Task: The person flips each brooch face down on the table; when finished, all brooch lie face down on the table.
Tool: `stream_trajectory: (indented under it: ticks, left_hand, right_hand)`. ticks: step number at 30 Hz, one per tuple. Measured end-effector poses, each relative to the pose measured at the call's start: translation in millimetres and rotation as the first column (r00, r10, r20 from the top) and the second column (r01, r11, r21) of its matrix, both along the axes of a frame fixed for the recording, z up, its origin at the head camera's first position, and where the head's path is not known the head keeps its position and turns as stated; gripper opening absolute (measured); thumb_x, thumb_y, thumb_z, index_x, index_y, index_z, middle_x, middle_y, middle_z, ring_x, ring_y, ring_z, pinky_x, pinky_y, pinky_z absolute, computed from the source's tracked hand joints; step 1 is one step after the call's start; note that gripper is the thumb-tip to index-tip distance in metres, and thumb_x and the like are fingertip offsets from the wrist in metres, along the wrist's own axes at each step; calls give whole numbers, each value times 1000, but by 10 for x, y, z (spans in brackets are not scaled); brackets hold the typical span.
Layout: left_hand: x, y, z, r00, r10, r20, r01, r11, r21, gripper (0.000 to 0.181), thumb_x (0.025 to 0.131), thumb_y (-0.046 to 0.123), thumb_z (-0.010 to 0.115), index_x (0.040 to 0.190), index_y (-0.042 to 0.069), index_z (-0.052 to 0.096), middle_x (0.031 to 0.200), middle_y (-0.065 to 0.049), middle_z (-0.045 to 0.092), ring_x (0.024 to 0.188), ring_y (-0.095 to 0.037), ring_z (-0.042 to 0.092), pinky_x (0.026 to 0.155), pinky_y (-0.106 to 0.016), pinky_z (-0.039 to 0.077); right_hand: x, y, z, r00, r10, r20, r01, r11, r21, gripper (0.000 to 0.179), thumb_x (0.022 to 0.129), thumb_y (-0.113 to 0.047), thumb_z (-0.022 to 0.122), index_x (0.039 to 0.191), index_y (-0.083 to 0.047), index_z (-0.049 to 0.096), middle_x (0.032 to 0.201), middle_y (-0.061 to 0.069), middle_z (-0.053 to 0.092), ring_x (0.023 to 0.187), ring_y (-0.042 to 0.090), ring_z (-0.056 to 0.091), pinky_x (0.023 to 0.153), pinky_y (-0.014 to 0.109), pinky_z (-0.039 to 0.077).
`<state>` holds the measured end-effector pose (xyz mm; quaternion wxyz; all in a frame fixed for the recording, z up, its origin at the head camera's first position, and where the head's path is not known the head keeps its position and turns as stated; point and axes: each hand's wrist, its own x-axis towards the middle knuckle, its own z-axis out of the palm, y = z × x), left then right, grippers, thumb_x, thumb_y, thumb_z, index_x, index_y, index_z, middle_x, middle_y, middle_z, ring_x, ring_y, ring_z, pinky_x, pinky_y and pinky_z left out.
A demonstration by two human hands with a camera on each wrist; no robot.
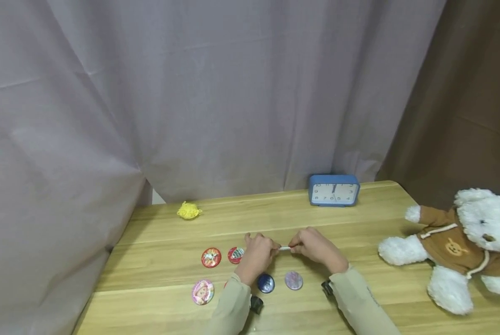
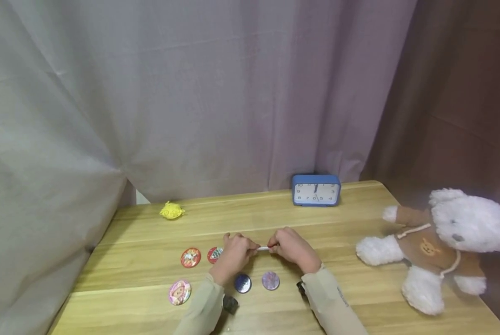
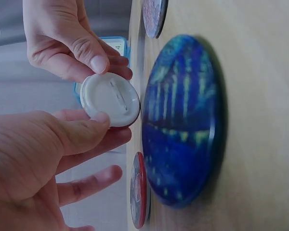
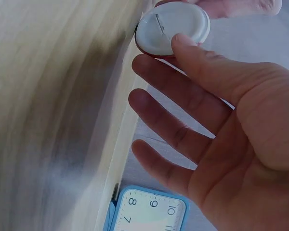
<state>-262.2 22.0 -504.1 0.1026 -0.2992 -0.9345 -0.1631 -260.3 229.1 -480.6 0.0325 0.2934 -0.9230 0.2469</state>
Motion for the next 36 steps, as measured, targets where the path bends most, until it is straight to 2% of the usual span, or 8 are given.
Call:
stream_trajectory:
  ticks: [6, 12, 18, 23, 26, 31, 36]
  left_hand:
    - [7, 20, 3, 999, 13, -51, -12, 1000, 16, 9, 88, 21, 77, 93, 25, 82, 83, 9, 75, 81, -17, 62, 93, -68, 39]
    - [31, 89, 13, 997, 37, -73, -37, 999, 9, 13, 87, 18, 77, 97, 24, 81, 87, 9, 76, 83, -18, 63, 94, -65, 39]
    - [46, 138, 3, 997, 20, -79, -22, 999, -24, 15, 88, 16, 76, 101, 21, 81, 90, 7, 76, 81, -17, 63, 91, -60, 41]
    - [33, 136, -12, 993, 28, -113, -32, 999, -42, 13, 85, 15, 78, 96, 21, 79, 84, 6, 75, 76, -18, 62, 88, -58, 42]
    - [17, 137, -33, 992, 21, -121, -27, 999, -47, 8, 84, 16, 79, 90, 21, 77, 79, 6, 73, 73, -17, 62, 82, -52, 43]
    - [12, 132, -49, 994, -3, -106, -3, 999, -53, 7, 83, 16, 79, 83, 20, 72, 74, 5, 70, 68, -16, 61, 72, -41, 39]
    - [34, 113, -34, 998, -12, -60, 9, 999, -51, 9, 83, 17, 80, 85, 17, 72, 74, 2, 67, 71, -17, 63, 75, -45, 42]
  right_hand:
    - [7, -4, 13, 999, 25, -19, -26, 999, -19, 8, 83, 1, 75, 81, -7, 77, 78, -2, 73, 68, 9, 61, 68, 33, 53]
    - [4, 15, -1, 999, -3, 37, 4, 1000, -31, 14, 84, 2, 72, 82, -12, 74, 76, -6, 68, 67, 5, 53, 66, 31, 49]
    - [7, -11, -20, 996, -14, 85, 15, 1000, -10, 14, 83, 3, 70, 86, -10, 72, 70, -8, 59, 66, 6, 50, 64, 29, 45]
    - [6, -55, -22, 995, -25, 101, 26, 1000, -8, 13, 81, 4, 71, 89, -8, 70, 67, -11, 53, 64, 6, 47, 62, 28, 43]
    - [1, -68, -28, 991, -40, 125, 42, 999, -15, 15, 80, 4, 72, 90, -6, 70, 65, -10, 52, 62, 7, 46, 60, 27, 42]
    - [-6, -76, -59, 987, -67, 145, 71, 997, -24, 17, 76, 4, 74, 88, -7, 68, 64, -10, 52, 59, 7, 46, 58, 26, 42]
    - [-9, -99, -94, 989, -67, 135, 71, 997, -24, 18, 75, 1, 78, 87, -8, 67, 64, -10, 52, 60, 6, 46, 58, 26, 42]
